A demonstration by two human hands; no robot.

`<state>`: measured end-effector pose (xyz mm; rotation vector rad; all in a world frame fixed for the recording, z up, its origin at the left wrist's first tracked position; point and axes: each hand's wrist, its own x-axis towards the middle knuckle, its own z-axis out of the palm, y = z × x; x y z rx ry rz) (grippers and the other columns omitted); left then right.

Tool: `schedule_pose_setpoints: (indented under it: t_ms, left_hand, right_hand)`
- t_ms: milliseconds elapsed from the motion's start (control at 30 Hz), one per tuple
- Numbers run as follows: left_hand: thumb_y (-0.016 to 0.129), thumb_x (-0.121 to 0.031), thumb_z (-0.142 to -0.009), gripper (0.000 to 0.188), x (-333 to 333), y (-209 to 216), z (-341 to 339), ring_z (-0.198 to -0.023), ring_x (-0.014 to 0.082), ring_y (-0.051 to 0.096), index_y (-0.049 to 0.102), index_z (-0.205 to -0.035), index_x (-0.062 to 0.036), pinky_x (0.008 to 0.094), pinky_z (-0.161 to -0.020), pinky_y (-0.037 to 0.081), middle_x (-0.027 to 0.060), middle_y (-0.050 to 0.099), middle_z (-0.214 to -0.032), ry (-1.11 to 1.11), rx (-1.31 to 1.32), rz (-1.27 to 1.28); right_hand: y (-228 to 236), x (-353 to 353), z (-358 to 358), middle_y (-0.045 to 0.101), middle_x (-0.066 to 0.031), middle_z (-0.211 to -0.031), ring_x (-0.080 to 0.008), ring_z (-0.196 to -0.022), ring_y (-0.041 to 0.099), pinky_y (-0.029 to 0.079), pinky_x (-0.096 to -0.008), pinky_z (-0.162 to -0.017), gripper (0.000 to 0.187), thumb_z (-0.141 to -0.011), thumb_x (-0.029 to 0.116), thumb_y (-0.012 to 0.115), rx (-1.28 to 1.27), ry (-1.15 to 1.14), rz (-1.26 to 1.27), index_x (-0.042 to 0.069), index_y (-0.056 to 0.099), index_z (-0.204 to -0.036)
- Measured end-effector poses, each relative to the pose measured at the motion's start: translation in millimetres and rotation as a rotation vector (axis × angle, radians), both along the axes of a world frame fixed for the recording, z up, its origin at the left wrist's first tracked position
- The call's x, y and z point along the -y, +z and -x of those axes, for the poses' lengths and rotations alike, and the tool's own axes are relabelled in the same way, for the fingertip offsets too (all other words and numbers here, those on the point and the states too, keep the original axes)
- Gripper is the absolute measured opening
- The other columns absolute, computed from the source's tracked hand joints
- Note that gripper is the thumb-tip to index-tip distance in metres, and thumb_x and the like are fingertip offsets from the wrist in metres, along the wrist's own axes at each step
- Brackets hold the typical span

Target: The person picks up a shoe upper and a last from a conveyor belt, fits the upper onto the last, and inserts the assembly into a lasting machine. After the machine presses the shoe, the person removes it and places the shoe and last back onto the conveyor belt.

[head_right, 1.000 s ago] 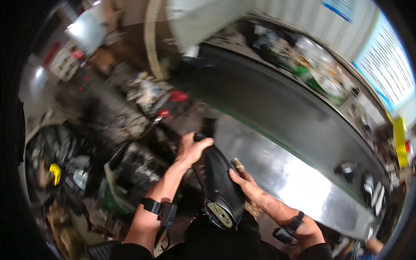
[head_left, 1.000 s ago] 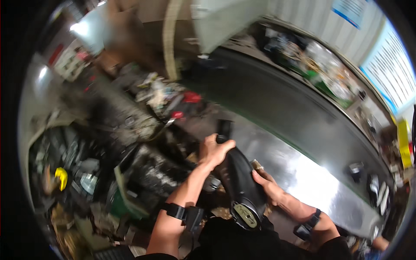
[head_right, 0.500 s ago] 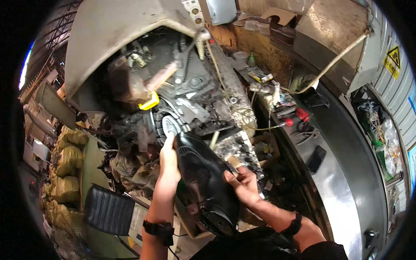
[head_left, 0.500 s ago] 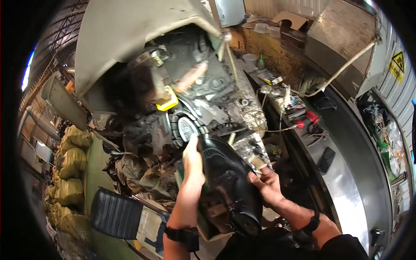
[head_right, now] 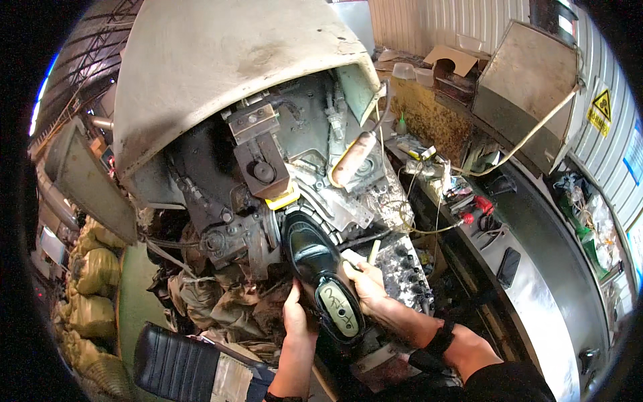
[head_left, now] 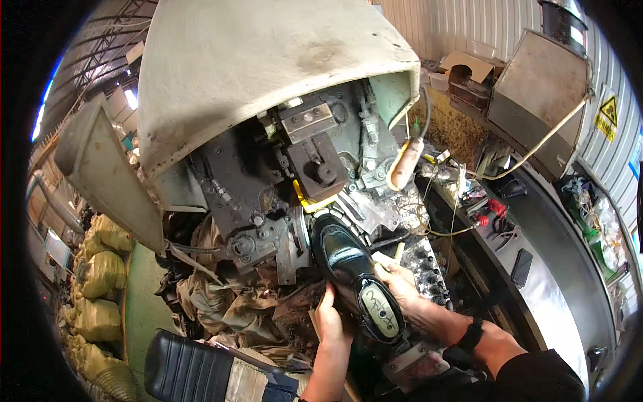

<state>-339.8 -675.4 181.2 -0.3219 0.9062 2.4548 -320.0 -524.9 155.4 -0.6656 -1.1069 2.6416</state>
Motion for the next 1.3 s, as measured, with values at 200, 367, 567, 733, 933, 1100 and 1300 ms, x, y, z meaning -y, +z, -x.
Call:
schedule_pose_setpoints:
  t_ms: [200, 367, 567, 733, 933, 1100, 1300]
  left_hand:
    - [0.047, -0.036, -0.103, 0.041, -7.4, 1.6, 16.2, -0.109, 0.0258, 0.061, 0.062, -0.126, -0.0054, 0.0375, -0.098, 0.046, 0.0088, 0.065, -0.124, 0.020, 0.078, 0.029]
    - [0.050, -0.033, -0.102, 0.038, -12.8, -8.9, 20.2, -0.101, 0.0241, 0.063, 0.064, -0.123, -0.0038, 0.0355, -0.092, 0.049, 0.0086, 0.067, -0.117, 0.113, 0.092, 0.065]
    - [0.053, -0.031, -0.103, 0.034, -30.4, -37.3, 22.8, -0.091, 0.0188, 0.061, 0.065, -0.113, 0.0001, 0.0324, -0.083, 0.048, 0.0074, 0.067, -0.105, 0.317, -0.006, 0.335]
    - [0.051, -0.026, -0.104, 0.033, -26.8, -126.4, 43.7, -0.089, 0.0163, 0.062, 0.067, -0.111, 0.0014, 0.0298, -0.079, 0.050, 0.0068, 0.068, -0.104, 0.403, -0.238, 0.475]
    - [0.059, -0.027, -0.102, 0.031, -31.4, -107.1, 43.5, -0.073, 0.0066, 0.051, 0.068, -0.088, -0.0011, 0.0237, -0.064, 0.041, -0.0026, 0.063, -0.081, 0.480, -0.241, 0.461]
    - [0.053, -0.028, -0.104, 0.035, -30.7, -83.0, 34.8, -0.089, 0.0146, 0.063, 0.067, -0.117, 0.0014, 0.0283, -0.078, 0.050, 0.0049, 0.069, -0.106, 0.413, -0.101, 0.342]
    - [0.056, -0.023, -0.102, 0.030, 7.0, -91.3, 31.2, -0.096, 0.0118, 0.059, 0.067, -0.108, 0.0036, 0.0259, -0.089, 0.046, 0.0056, 0.068, -0.104, 0.435, -0.437, 0.907]
  right_hand:
    - [4.5, -7.5, 16.5, 0.068, -0.0079, -0.107, -0.0138, -0.087, 0.065, 0.055, -0.0282, -0.077, 0.032, -0.097, 0.008, 0.062, 0.067, -0.010, -0.036, -0.001, 0.058, -0.127]
    - [-7.0, -16.2, 24.9, 0.066, -0.0051, -0.112, -0.0123, -0.095, 0.061, 0.053, -0.0281, -0.084, 0.036, -0.095, 0.011, 0.065, 0.035, 0.047, -0.031, 0.000, 0.059, -0.129]
    - [-31.1, -26.1, 31.6, 0.067, -0.0035, -0.110, -0.0100, -0.092, 0.061, 0.052, -0.0257, -0.083, 0.035, -0.095, 0.010, 0.065, 0.116, 0.074, -0.020, 0.002, 0.059, -0.129]
    - [-48.0, -22.4, 45.8, 0.068, -0.0037, -0.106, -0.0108, -0.087, 0.064, 0.052, -0.0241, -0.079, 0.033, -0.094, 0.003, 0.064, -0.040, 0.068, 0.107, 0.003, 0.060, -0.127]
    - [-51.9, -18.7, 44.0, 0.069, -0.0104, -0.110, -0.0192, -0.093, 0.068, 0.058, -0.0334, -0.082, 0.037, -0.090, 0.001, 0.066, -0.089, 0.046, 0.173, 0.000, 0.058, -0.126]
    - [-47.6, -18.8, 38.0, 0.070, -0.0053, -0.107, -0.0143, -0.091, 0.067, 0.057, -0.0300, -0.080, 0.026, -0.092, 0.003, 0.066, -0.022, 0.050, 0.222, 0.001, 0.064, -0.118]
    - [-39.4, -54.5, 20.4, 0.069, -0.0127, -0.107, -0.0197, -0.089, 0.069, 0.059, -0.0321, -0.078, 0.033, -0.098, 0.011, 0.061, 0.037, 0.168, 0.085, 0.003, 0.053, -0.129]
